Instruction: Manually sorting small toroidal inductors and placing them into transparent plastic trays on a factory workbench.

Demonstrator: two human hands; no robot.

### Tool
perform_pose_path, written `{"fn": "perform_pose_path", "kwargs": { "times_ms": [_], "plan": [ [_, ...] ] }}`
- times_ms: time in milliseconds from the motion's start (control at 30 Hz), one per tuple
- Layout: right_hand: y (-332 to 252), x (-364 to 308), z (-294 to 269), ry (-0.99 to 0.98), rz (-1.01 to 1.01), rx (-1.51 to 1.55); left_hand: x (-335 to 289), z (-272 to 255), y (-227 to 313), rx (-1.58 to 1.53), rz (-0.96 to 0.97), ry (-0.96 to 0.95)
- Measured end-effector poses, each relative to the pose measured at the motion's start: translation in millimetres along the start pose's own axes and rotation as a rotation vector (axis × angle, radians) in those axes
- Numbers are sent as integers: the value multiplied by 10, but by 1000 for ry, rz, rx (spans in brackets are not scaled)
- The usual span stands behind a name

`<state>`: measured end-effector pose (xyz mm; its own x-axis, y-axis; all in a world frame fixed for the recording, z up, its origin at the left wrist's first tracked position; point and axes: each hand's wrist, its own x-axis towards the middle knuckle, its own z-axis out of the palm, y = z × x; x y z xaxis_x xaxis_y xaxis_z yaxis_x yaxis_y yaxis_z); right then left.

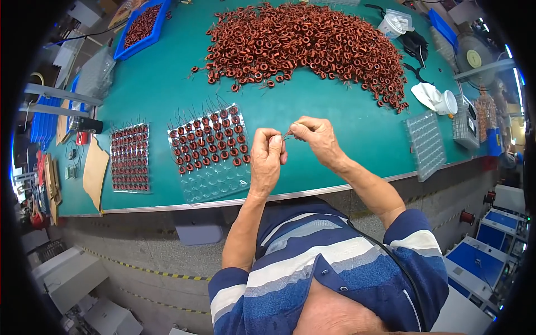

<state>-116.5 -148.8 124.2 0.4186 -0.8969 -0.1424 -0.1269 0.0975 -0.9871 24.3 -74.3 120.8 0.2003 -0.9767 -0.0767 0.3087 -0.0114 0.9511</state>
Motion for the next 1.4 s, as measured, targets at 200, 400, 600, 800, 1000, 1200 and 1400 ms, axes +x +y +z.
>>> {"fn": "perform_pose_path", "kwargs": {
  "times_ms": [200, 400, 600, 800, 1000, 1200, 1400],
  "plan": [
    [102, -99, 134, 183, -430, -359, 5, -44, -74, 102, -70, 79],
    [167, -108, 81, 116, -126, -188, -53, -106, -72, 165, -42, -28],
    [275, -243, 143, 20, 2, 106, -121, -97, 23, 115, -12, -45],
    [171, -310, 264, 101, -307, -170, -171, -108, 35, 352, 29, -41],
    [218, -295, 218, 33, 104, 221, -256, -109, -10, 512, 77, 25],
    [239, -346, 171, 3, 137, 246, -246, -334, -81, 143, -240, -185],
    [370, -384, 152, -104, 307, 409, -359, -275, -58, 400, -106, -276]
  ]
}}
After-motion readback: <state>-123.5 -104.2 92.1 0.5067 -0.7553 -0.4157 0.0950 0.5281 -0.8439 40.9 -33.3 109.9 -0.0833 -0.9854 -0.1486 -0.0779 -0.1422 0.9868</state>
